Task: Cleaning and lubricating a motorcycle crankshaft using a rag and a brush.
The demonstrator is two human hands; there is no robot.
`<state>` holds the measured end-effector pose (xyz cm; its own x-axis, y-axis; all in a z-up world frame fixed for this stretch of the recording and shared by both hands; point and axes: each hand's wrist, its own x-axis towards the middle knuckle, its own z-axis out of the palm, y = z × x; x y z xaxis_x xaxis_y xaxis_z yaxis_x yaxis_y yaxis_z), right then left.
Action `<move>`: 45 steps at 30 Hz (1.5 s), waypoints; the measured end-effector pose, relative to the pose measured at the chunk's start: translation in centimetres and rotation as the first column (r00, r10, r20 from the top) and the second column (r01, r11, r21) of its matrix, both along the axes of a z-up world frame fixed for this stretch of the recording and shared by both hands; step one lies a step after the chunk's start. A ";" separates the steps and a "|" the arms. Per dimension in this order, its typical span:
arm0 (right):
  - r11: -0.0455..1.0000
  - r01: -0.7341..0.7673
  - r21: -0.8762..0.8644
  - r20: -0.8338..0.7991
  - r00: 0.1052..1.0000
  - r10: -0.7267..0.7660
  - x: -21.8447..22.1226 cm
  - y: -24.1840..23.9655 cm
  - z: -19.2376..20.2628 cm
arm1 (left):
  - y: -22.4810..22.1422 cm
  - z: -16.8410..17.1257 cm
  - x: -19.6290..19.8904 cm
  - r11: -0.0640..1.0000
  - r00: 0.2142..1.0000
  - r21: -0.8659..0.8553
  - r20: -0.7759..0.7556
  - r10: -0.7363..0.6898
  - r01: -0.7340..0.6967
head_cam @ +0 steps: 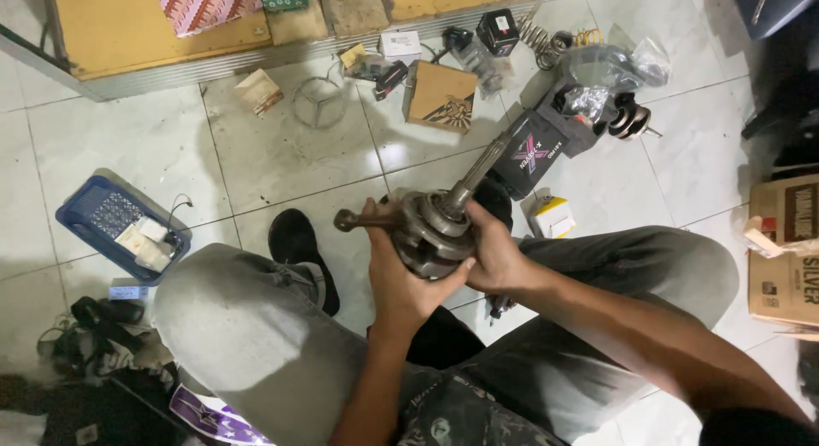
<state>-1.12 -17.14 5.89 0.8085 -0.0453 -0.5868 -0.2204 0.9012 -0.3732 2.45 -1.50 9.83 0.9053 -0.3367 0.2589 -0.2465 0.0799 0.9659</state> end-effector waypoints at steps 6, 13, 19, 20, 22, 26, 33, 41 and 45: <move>0.998 -0.004 0.066 -0.028 1.000 0.006 -0.2 -0.7 -0.8 | 1.4 2.1 0.8 0.929 0.961 0.347 0.275 0.031 -0.129; 0.984 -0.181 -0.006 -0.172 0.969 0.177 0.3 -1.6 0.3 | 0.4 -1.0 0.9 0.990 0.969 -0.076 -0.212 -0.129 0.115; 0.963 -0.131 -0.236 -0.114 0.988 0.106 0.6 1.0 1.7 | -1.1 -5.4 0.6 0.862 0.933 -0.492 -0.352 -0.070 -0.121; 0.961 -0.140 -0.240 -0.114 0.987 0.115 -0.2 1.4 1.3 | -1.1 -5.3 0.6 0.859 0.934 -0.496 -0.351 -0.063 -0.129; 0.759 -0.257 -0.599 -0.277 0.955 0.105 -1.6 2.2 0.3 | -1.1 -5.2 0.7 0.742 0.826 -0.601 -0.551 -0.116 -0.297; 0.183 -0.130 -0.974 -0.101 0.982 0.160 -3.5 4.4 1.9 | -0.8 -4.3 0.9 0.696 0.692 -0.579 -0.703 -0.161 -0.426; -0.479 0.456 -0.750 0.046 0.758 0.650 -2.5 5.2 5.2 | -0.6 -5.5 0.9 0.746 0.680 -0.512 -0.725 -0.109 -0.426; -0.532 0.362 -0.766 -0.127 0.725 0.677 -2.8 4.6 5.2 | -0.7 -6.4 1.2 0.511 0.557 -0.696 -0.715 -0.423 -0.505; -0.198 0.214 -0.957 0.108 0.891 0.441 -2.9 3.9 1.4 | -0.9 -7.1 0.9 0.585 0.664 -0.642 -0.714 -0.222 -0.495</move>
<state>-4.05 -13.26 7.27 0.9455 -0.1486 0.2896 0.1457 -0.6025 -0.7847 3.33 -2.38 2.73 0.9129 -0.1961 -0.3580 0.3381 0.8546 0.3940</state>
